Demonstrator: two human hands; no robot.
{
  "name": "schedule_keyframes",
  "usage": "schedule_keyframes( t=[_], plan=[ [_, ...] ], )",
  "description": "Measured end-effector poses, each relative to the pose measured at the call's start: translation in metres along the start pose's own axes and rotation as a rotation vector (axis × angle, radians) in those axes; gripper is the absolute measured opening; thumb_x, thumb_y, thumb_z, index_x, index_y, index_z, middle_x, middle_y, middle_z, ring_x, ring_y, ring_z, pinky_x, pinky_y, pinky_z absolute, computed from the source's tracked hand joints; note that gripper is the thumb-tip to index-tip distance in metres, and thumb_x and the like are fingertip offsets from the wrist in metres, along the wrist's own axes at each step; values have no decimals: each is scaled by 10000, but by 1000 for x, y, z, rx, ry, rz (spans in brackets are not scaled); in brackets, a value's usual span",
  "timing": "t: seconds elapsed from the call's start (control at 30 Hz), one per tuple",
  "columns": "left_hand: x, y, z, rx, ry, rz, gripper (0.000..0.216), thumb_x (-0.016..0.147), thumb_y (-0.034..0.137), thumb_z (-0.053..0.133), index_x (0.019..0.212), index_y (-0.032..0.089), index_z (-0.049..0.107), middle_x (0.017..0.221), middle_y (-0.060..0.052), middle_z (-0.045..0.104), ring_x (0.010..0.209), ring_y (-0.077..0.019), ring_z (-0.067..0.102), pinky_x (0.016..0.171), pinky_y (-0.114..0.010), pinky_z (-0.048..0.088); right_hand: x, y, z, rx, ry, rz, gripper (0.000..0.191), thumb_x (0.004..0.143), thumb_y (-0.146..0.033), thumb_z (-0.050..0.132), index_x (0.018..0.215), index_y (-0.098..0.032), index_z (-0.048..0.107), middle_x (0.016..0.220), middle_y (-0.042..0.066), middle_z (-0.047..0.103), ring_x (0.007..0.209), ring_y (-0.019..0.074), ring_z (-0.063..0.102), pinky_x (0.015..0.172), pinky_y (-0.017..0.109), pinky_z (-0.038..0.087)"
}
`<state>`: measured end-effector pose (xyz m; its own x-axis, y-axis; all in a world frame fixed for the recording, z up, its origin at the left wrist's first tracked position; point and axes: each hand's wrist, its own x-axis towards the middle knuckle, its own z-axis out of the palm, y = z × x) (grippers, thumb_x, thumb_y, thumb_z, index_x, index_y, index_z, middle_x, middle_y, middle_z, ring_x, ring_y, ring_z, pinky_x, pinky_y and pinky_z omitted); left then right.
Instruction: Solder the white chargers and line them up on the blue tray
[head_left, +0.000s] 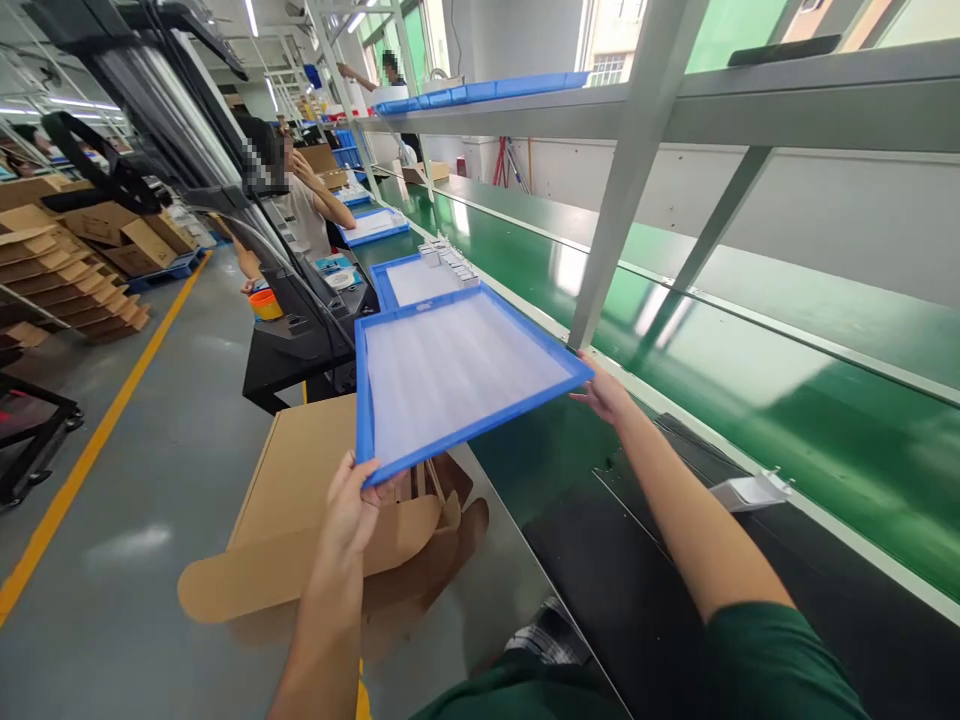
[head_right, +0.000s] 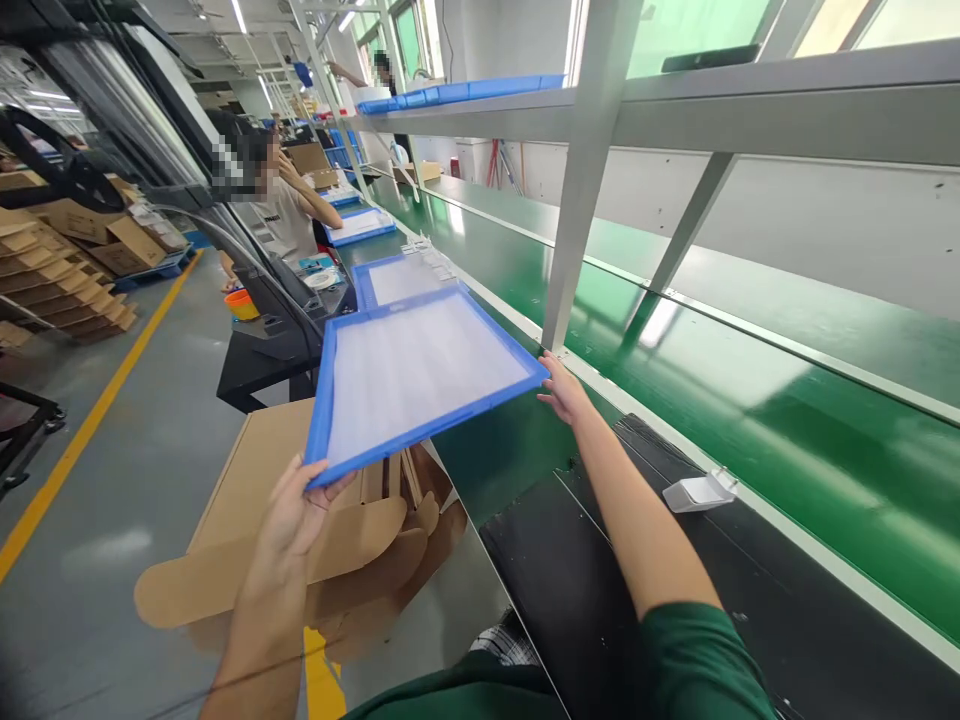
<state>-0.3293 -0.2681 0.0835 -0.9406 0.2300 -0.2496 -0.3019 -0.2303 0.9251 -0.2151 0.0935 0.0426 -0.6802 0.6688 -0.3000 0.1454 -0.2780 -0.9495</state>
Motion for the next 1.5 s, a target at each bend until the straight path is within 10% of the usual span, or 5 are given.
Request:
schedule_keyframes(
  t=[0.6,0.93,1.07,1.27,1.5],
  plan=[
    [-36,-127,54,410,-607,-159,419,614,474,834,861,214,620,913,-29,696,866,-214,714,765,-339,625,-327,24,-143,-486,448,-242,497,823,-635,601,1174,-289,665,1065,59,750,965,234,724,893,442,568],
    [-59,-98,61,1100,-825,256,465,768,625,604,503,243,581,474,-4,538,492,-185,538,491,-276,461,-491,99,-238,-209,1665,-526,474,550,-337,766,980,-248,586,937,58,646,967,251,666,947,495,486],
    [-132,-120,135,746,-1137,285,276,701,501,733,783,237,719,812,-45,711,753,-213,667,706,-291,556,-507,103,-297,-213,1652,-445,746,557,-286,745,1245,-277,458,1444,195,442,1350,288,469,1039,507,403],
    [-240,-187,246,700,-1657,570,575,797,401,704,1321,225,548,1368,-123,578,1245,-281,564,1063,-424,462,-482,77,-328,-245,1447,-464,613,595,-137,635,1173,-264,475,1405,159,513,1351,239,479,1140,492,275],
    [-272,-235,289,964,-1848,605,631,880,433,635,1439,205,450,1310,-113,631,1152,-266,624,1006,-388,484,-445,66,-336,-336,1349,-587,461,644,-247,654,1065,-264,465,1235,132,589,1116,214,600,1047,445,411]
  ],
)
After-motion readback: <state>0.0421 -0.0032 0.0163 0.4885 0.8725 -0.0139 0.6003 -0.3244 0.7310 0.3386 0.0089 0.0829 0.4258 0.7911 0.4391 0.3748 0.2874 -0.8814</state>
